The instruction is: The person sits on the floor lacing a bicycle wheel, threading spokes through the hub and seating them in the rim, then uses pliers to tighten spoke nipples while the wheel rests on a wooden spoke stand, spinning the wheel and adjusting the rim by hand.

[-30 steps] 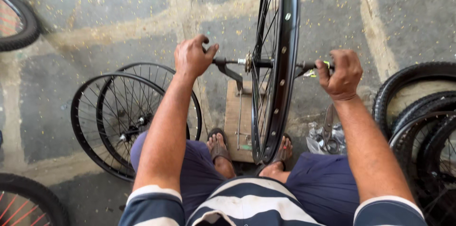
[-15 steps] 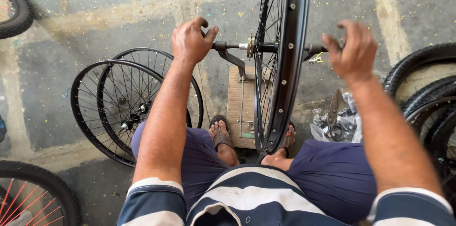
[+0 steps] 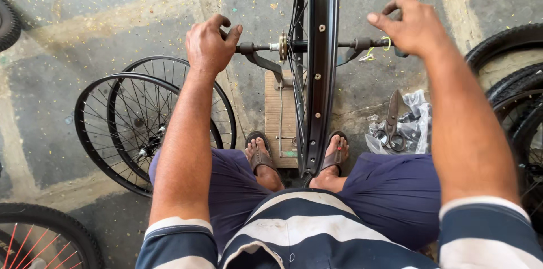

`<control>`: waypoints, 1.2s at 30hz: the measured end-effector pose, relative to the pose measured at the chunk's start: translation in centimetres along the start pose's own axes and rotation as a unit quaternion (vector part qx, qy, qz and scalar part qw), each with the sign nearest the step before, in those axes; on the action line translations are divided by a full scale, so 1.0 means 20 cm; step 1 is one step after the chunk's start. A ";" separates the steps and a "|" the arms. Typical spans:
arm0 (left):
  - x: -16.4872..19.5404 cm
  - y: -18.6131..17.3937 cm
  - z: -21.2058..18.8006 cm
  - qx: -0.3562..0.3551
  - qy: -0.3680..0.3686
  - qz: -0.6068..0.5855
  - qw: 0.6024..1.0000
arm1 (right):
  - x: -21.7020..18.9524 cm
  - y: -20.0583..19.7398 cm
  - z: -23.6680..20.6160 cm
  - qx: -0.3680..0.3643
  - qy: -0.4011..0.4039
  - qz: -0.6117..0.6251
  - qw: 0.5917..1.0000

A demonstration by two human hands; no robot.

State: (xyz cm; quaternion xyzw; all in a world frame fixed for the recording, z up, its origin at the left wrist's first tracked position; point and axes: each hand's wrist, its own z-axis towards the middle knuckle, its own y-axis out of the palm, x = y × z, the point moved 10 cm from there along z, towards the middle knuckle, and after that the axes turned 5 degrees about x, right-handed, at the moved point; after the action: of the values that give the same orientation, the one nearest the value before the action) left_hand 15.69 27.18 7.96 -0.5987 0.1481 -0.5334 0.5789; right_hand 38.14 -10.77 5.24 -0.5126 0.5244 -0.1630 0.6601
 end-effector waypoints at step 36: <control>0.03 0.01 0.00 -0.023 -0.004 0.054 0.998 | 0.21 -0.06 -0.17 0.023 0.046 0.145 0.988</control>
State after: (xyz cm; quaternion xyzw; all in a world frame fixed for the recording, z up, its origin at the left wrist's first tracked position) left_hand 15.98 26.59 8.14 -0.6054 0.1902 -0.4951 0.5934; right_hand 37.18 -16.12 4.28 -0.4074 0.6193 -0.1014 0.6635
